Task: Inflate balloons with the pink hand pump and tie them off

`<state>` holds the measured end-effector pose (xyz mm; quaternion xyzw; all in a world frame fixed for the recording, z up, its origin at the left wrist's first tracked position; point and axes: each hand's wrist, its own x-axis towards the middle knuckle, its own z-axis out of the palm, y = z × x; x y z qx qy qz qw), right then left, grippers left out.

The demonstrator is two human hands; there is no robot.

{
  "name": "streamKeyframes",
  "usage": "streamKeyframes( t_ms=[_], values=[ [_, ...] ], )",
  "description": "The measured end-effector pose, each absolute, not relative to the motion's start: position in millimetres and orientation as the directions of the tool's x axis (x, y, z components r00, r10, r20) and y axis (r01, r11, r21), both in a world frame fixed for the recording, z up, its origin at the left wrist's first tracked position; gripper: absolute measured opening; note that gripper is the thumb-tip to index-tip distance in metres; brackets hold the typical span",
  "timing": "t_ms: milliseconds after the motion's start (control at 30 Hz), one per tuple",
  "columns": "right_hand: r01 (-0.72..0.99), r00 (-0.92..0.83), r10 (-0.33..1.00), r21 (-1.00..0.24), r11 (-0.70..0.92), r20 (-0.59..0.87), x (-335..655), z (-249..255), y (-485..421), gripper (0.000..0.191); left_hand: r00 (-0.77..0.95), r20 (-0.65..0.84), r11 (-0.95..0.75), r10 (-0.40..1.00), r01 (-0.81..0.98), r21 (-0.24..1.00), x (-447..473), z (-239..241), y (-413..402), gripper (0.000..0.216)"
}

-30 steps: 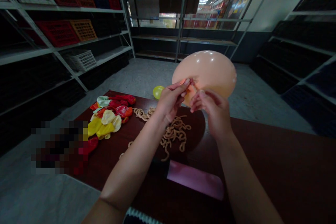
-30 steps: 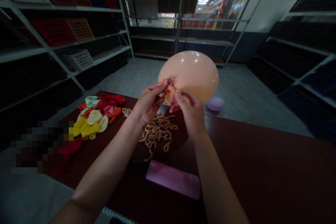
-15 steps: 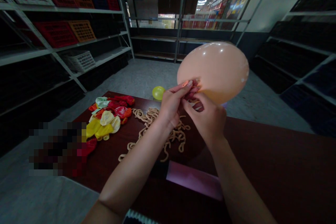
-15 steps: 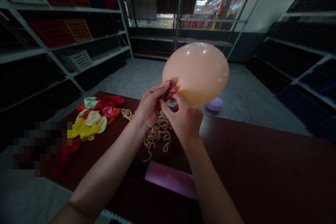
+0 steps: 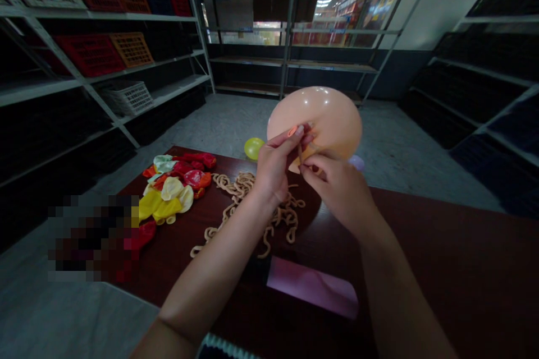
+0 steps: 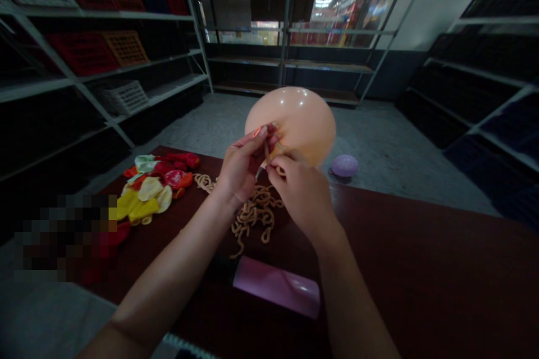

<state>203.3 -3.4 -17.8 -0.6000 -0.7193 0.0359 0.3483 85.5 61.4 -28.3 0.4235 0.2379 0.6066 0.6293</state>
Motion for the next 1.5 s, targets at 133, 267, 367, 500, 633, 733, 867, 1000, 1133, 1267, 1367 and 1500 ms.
streamKeyframes(
  t_ms=[133, 267, 367, 500, 633, 733, 867, 1000, 1133, 1267, 1367, 1500],
  values=[
    [0.746, -0.146, 0.895, -0.548, 0.379, 0.421, 221, -9, -7, 0.021, 0.149, 0.190, -0.077, 0.971, -0.553, 0.830, 83, -29, 66, 0.022],
    [0.665, -0.227, 0.895, -0.610, 0.431, 0.385, 233, -6, -10, 0.020, 0.169, 0.147, -0.020, 0.975, -0.591, 0.807, 87, -28, 62, 0.019],
    [0.629, -0.274, 0.894, -0.637, 0.446, 0.355, 238, -3, -11, 0.021, 0.176, 0.145, -0.013, 0.974, -0.590, 0.807, 89, -29, 60, 0.019],
    [0.585, -0.338, 0.882, -0.661, 0.470, 0.328, 241, 3, -14, 0.023, 0.174, 0.142, -0.015, 0.974, -0.581, 0.814, 90, -32, 61, 0.021],
    [0.553, -0.356, 0.871, -0.676, 0.487, 0.337, 242, 7, -16, 0.023, 0.154, 0.163, -0.044, 0.975, -0.581, 0.813, 89, -34, 64, 0.020],
    [0.584, -0.302, 0.897, -0.681, 0.442, 0.323, 242, 7, -16, 0.030, 0.113, 0.187, -0.090, 0.976, -0.571, 0.816, 89, -33, 65, 0.018],
    [0.671, 0.011, 0.923, -0.687, 0.278, 0.384, 235, 1, -13, 0.037, 0.070, 0.200, -0.129, 0.977, -0.554, 0.823, 93, -29, 59, 0.020],
    [0.653, 0.215, 0.867, -0.726, 0.214, 0.449, 220, -6, -7, 0.038, 0.064, 0.234, -0.164, 0.970, -0.540, 0.825, 100, -28, 49, 0.018],
    [0.627, 0.285, 0.828, -0.747, 0.221, 0.484, 207, -16, 1, 0.037, 0.062, 0.251, -0.184, 0.966, -0.518, 0.836, 104, -30, 46, 0.015],
    [0.441, 0.325, 0.830, -0.849, 0.290, 0.453, 195, -24, 6, 0.037, 0.044, 0.262, -0.204, 0.964, -0.510, 0.836, 102, -27, 45, 0.017],
    [0.339, 0.385, 0.806, -0.882, 0.328, 0.448, 184, -29, 7, 0.036, 0.021, 0.290, -0.245, 0.957, -0.482, 0.841, 101, -23, 40, 0.013],
    [0.297, 0.414, 0.768, -0.871, 0.393, 0.488, 175, -32, 4, 0.039, 0.025, 0.332, -0.284, 0.943, -0.457, 0.843, 105, -23, 33, 0.013]
  ],
)
